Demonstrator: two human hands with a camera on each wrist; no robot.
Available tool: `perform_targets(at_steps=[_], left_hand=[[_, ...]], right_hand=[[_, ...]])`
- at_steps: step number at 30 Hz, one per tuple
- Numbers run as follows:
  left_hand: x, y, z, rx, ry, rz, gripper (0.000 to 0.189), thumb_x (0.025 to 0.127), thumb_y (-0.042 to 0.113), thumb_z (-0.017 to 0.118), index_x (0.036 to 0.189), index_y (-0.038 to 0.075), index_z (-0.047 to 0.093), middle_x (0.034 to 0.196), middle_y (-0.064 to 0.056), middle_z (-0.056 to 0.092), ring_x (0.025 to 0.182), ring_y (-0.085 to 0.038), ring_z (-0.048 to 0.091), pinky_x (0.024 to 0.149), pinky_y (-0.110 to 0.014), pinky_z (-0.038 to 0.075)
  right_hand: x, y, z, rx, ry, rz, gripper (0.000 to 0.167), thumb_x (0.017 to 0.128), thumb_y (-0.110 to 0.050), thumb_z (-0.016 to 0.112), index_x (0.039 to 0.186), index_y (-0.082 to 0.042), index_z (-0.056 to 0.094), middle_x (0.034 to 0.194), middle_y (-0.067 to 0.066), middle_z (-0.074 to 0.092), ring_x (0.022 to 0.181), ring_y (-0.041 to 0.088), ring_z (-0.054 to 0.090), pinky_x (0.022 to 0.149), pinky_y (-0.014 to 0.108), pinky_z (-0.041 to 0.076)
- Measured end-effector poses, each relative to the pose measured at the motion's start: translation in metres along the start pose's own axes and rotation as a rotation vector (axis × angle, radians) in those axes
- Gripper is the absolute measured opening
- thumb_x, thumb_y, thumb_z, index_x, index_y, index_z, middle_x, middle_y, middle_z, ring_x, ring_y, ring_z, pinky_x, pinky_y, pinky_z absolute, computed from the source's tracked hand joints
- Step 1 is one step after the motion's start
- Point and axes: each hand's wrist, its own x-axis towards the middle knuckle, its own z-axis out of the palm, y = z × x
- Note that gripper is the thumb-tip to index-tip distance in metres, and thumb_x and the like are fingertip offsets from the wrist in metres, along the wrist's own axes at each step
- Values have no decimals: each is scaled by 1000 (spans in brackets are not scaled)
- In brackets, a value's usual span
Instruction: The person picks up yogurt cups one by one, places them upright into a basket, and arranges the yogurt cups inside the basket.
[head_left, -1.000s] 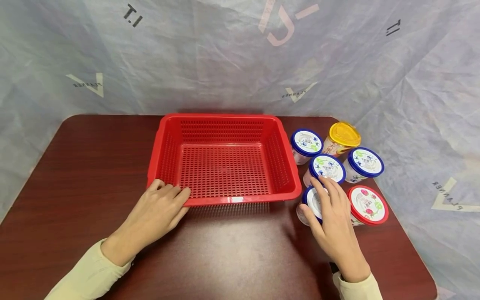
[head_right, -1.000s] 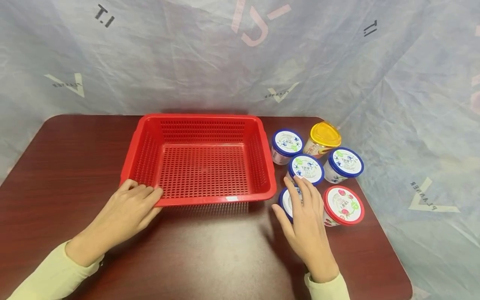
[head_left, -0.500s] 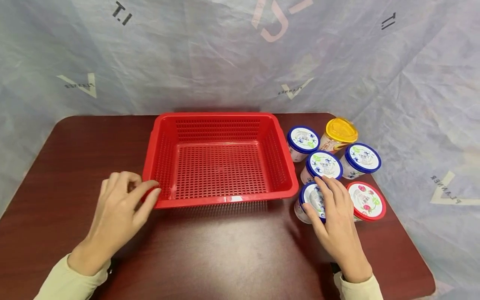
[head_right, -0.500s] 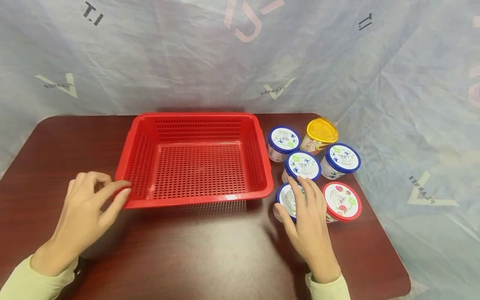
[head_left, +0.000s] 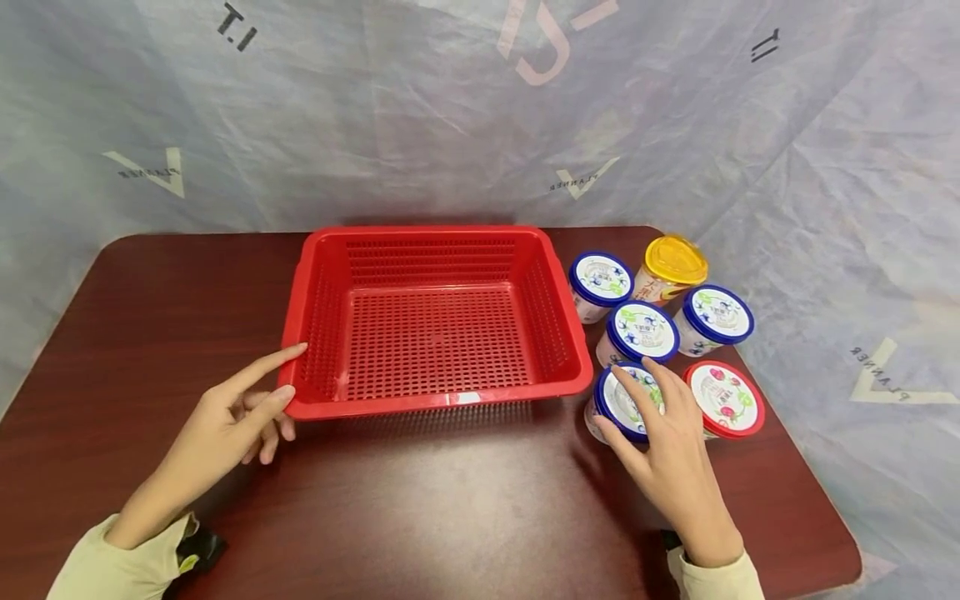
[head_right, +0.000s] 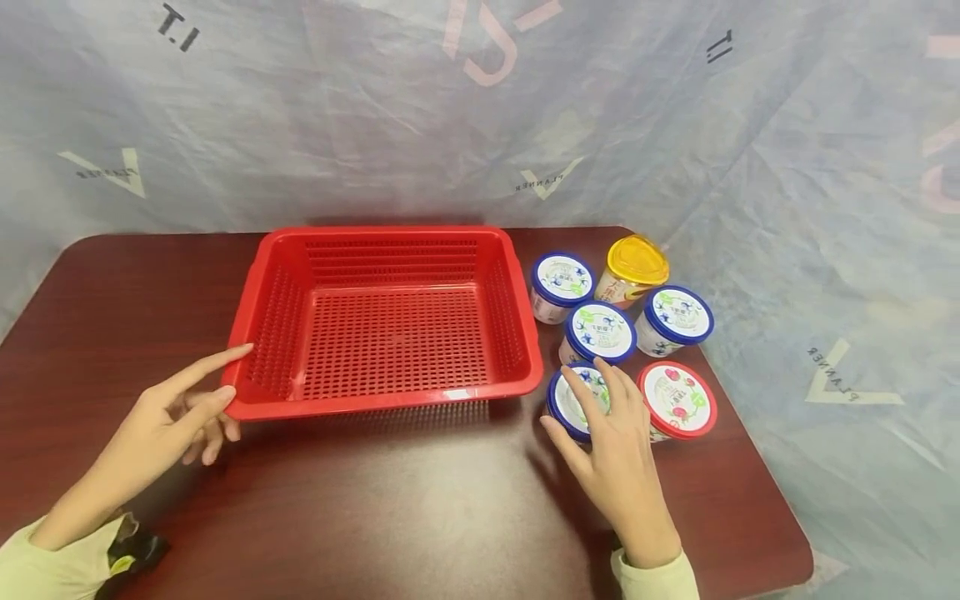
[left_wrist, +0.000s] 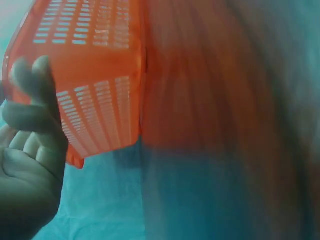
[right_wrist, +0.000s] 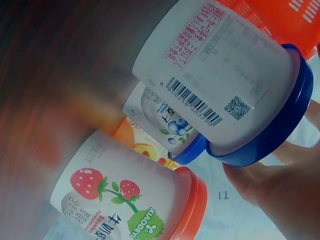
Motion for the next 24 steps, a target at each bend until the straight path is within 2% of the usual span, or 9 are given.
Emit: perform_targets(at_steps=[4, 7, 10, 15, 17, 24], left_hand=[[-1, 0, 0, -136, -35, -5, 52, 105, 7, 48, 155, 17, 35, 71, -16, 71, 47, -27, 63, 36, -33, 47], [0, -1, 2, -189, -49, 21, 53, 105, 3, 46, 156, 12, 33, 73, -19, 72, 52, -31, 67, 39, -36, 52], [2, -2, 4, -235, -60, 54, 52, 105, -1, 44, 155, 8, 32, 77, -23, 72, 56, -33, 69, 41, -38, 54], [3, -4, 4, -287, -66, 55, 52, 105, -2, 42, 155, 7, 30, 79, -27, 70, 60, -34, 71, 44, -41, 56], [3, -4, 4, -304, -66, 46, 50, 105, -2, 42, 154, 6, 32, 77, -25, 71, 62, -35, 71, 46, -42, 57], [2, -3, 8, -271, -39, 67, 43, 104, -3, 45, 147, -1, 41, 75, -19, 73, 67, -38, 71, 54, -39, 59]], right_hand=[[1, 2, 2, -34, -31, 10, 69, 78, -36, 84, 139, -19, 59, 147, 22, 43, 136, 45, 34, 101, 70, 30], [2, 4, 2, -52, -36, 10, 66, 77, -34, 85, 136, -16, 61, 144, 23, 46, 133, 47, 37, 98, 72, 31], [4, 6, 0, -54, -62, 18, 63, 78, -32, 85, 134, -14, 62, 143, 24, 46, 132, 45, 39, 99, 70, 35], [8, 5, -6, -53, -119, 46, 63, 81, -34, 83, 136, -15, 60, 146, 27, 42, 132, 47, 38, 96, 72, 41], [10, 4, -8, -60, -139, 58, 64, 80, -35, 84, 137, -16, 60, 145, 28, 43, 130, 48, 40, 94, 72, 42], [12, 4, -13, -75, -169, 74, 66, 76, -37, 86, 133, -14, 61, 139, 29, 48, 125, 48, 43, 92, 71, 44]])
